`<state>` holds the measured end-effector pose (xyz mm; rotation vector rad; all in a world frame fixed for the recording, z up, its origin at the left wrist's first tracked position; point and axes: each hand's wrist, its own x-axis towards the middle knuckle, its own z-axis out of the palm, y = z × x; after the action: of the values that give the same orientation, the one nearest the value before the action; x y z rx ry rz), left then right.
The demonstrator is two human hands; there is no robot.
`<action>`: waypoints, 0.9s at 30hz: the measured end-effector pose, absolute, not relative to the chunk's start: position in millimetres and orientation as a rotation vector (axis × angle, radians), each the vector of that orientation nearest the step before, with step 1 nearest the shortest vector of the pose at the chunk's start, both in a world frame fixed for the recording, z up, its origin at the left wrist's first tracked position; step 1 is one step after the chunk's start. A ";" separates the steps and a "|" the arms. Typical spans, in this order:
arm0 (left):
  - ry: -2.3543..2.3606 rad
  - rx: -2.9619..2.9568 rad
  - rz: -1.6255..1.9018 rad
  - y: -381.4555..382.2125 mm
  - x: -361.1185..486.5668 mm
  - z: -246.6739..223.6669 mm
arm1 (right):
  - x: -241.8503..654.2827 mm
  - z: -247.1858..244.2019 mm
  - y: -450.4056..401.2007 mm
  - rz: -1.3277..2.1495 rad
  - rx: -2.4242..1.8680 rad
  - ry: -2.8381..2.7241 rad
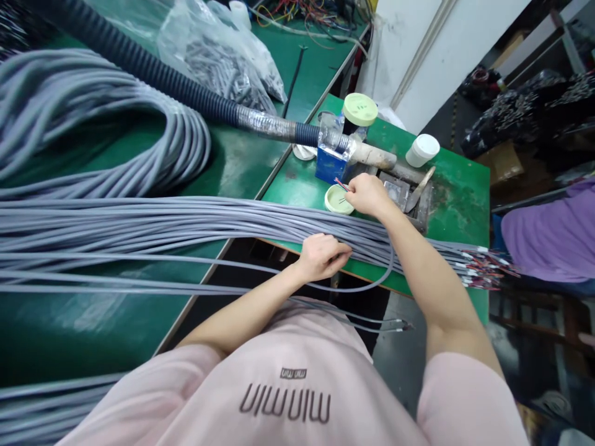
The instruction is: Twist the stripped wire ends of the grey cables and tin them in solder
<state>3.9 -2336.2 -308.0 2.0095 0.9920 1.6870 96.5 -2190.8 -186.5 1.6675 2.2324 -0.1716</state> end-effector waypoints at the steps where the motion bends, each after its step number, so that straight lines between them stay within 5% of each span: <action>1: 0.988 2.013 1.686 -2336.0 3.6 -308.3 | 96.3 -190.2 -2189.4 -0.142 1.652 2.231; 14: 0.969 1.969 1.699 -2335.6 1.8 -307.3 | 163.9 -142.2 -2183.4 0.154 1.932 2.195; 27: 0.959 1.942 1.700 -2336.5 2.0 -308.3 | 229.3 -169.1 -2164.5 0.230 2.064 1.945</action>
<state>2.0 -2336.5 -308.3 1.9417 0.9589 1.7002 229.3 -2164.5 -169.1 2.0642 1.9454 0.2300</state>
